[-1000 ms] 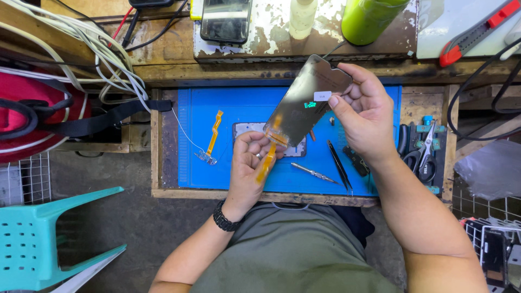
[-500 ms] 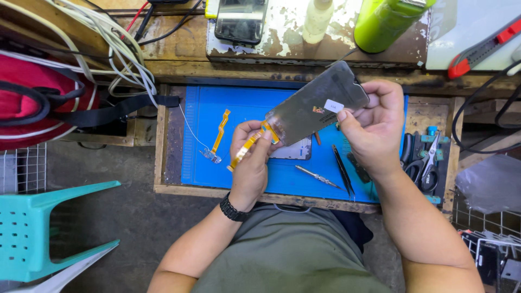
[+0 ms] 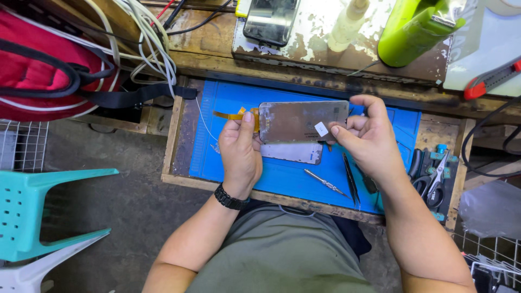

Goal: The person uses a small metal tool to scrape adhesive residue from the back of a smartphone chassis. They then pick up a detached screen assembly, peel off a protective film, and align the screen with the chassis.

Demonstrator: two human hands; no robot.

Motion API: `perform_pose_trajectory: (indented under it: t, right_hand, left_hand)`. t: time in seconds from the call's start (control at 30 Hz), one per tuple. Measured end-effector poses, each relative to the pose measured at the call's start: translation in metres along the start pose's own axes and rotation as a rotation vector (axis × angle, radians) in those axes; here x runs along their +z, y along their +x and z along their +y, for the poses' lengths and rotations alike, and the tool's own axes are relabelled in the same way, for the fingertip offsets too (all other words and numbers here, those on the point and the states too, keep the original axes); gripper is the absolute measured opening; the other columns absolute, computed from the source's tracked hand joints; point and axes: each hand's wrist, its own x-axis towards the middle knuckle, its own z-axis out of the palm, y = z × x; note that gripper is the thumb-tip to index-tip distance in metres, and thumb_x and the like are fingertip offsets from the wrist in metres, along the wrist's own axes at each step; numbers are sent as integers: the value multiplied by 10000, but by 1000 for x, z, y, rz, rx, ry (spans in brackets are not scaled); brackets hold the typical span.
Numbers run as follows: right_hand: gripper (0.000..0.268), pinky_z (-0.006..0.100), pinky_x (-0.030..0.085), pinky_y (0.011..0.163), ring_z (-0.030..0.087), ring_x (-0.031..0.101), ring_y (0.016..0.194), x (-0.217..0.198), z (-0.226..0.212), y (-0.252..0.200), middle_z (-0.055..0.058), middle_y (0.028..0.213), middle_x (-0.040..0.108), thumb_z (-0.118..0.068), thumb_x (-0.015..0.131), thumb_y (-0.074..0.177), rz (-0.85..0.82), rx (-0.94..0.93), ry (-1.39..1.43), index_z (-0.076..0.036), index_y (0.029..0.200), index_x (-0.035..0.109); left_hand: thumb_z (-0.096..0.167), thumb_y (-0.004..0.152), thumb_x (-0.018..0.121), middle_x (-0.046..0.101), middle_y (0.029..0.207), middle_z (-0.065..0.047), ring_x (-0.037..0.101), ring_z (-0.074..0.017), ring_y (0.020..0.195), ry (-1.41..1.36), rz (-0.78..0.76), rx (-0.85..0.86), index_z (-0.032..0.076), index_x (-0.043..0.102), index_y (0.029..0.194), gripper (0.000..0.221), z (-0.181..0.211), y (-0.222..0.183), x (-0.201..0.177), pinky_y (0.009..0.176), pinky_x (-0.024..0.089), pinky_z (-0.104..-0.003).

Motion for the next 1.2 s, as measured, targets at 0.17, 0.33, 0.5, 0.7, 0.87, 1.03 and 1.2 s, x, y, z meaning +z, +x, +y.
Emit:
perform_pose_trajectory:
  t: [0.17,0.33,0.5,0.7,0.87,1.03,1.2]
  right_hand:
    - [601,321,497,608,172,626,706,2,-16,-1,99,802,654,-156,766,882,-26,69,-615,-51,1416,511]
    - [563,374,540,662,228,696,709,3,-18,2,116,875,702,-280,791,840,-7,-34,-868,-50,1315,595]
    - [542,394,534,677,278,678,736,1,-13,1,128,962,698,-245,788,841,18,-130,-934,-45,1308,600]
    - [196,390,545,729,302,688,823,-6,-28,-9,123,956,696,-192,722,952,-20,-310,-959,-82,1102,659]
    - [158,453,526,668,349,665,788,4,-51,-35,121,850,674,-239,722,907,-343,-326,-1073,-97,932,656]
    - [225,497,507,595,360,653,714,33,-38,-57,121,811,633,-269,727,870,-418,-258,-1342,-71,894,623]
    - [161,437,526,654,329,662,780,41,-18,-55,111,912,624,-145,695,915,-88,-425,-1209,-70,1051,653]
  left_hand:
    - [156,1057,614,730,1001,-85,695,-137,866,42,-35,-36,37,634,1037,122,2,-6,1,786,566,-297]
    - [165,1065,626,732,983,-87,689,-134,844,95,-42,-76,41,637,1007,137,-2,-11,-7,762,562,-293]
    - [173,1066,617,734,987,-100,695,-157,840,101,-40,-104,25,654,994,168,-3,-14,-13,771,575,-315]
    - [193,1059,595,736,1035,-101,723,-173,913,122,-61,-94,34,656,1039,172,6,-14,-7,835,607,-343]
    - [169,1078,597,733,1064,-103,714,-178,926,130,-58,-101,17,662,1099,166,11,-11,-7,856,599,-351]
    - [171,1079,589,743,1082,-99,721,-178,942,123,-104,-106,13,664,1113,178,17,-13,-9,869,597,-344]
    - [168,1065,610,737,1037,-67,694,-124,895,201,-65,-52,30,667,1101,154,16,-16,-14,803,558,-281]
